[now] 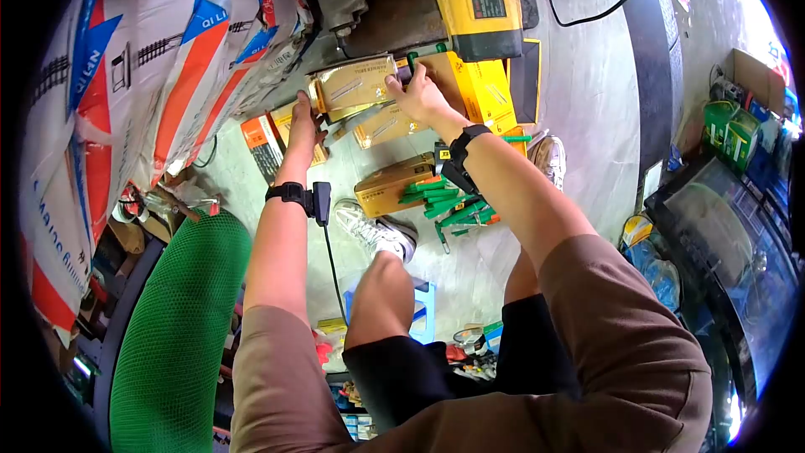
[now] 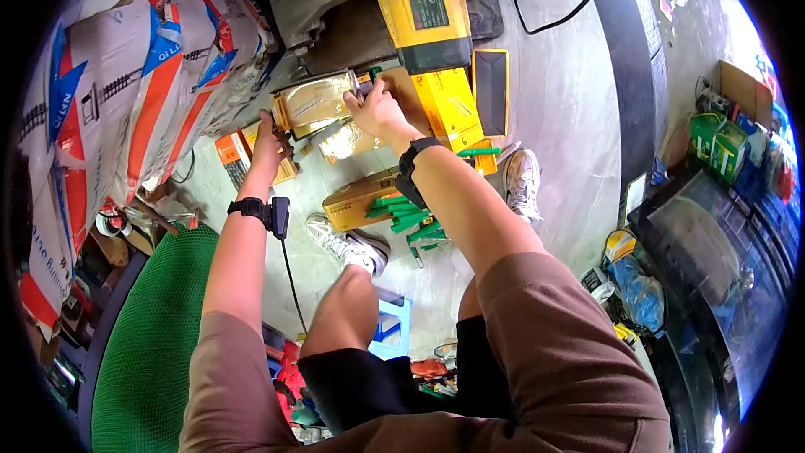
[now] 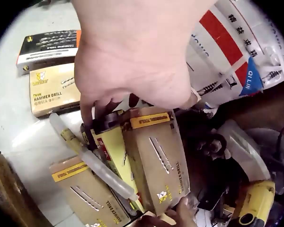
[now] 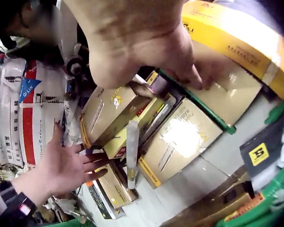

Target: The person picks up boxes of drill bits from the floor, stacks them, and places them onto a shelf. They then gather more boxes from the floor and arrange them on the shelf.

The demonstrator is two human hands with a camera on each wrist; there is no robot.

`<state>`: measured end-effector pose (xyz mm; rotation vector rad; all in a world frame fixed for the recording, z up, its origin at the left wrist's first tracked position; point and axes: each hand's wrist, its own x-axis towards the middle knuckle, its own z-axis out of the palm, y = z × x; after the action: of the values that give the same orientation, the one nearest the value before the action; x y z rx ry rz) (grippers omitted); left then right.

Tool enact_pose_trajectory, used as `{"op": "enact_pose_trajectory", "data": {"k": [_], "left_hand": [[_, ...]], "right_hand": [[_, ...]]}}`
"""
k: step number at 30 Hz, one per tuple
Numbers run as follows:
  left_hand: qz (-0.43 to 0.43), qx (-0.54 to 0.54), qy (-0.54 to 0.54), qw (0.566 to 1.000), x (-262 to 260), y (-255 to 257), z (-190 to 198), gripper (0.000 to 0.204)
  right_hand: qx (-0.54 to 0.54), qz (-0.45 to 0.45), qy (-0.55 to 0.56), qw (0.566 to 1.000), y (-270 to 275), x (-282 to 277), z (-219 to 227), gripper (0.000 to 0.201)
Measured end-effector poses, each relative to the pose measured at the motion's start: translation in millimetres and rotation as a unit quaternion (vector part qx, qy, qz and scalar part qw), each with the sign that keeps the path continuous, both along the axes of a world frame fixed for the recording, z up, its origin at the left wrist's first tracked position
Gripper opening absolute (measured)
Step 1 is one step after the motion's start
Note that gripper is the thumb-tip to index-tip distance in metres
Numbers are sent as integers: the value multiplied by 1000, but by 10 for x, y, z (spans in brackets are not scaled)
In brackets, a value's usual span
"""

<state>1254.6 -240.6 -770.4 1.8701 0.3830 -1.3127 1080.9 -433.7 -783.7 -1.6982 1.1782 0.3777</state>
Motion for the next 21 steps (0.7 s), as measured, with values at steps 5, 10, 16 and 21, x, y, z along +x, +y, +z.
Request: {"op": "enact_pose_trajectory", "data": {"k": [5,10,16,21], "left_hand": [[-18,50,-20,998,36,-10,-194,98],[-23,9,21,999,-11,-5,-276,98],[23,-6,-32,999,-198,30,-288,80],[-11,12,-67,998,-202,211,-150,85]], "right_hand": [[66,-17,25,997,16,61,-57,98],[63,-18,97,993,32,266,50,106],[62,-51,148,986,-68,307,-9,114],[148,1,165,975,-56,244,-47,122]]}}
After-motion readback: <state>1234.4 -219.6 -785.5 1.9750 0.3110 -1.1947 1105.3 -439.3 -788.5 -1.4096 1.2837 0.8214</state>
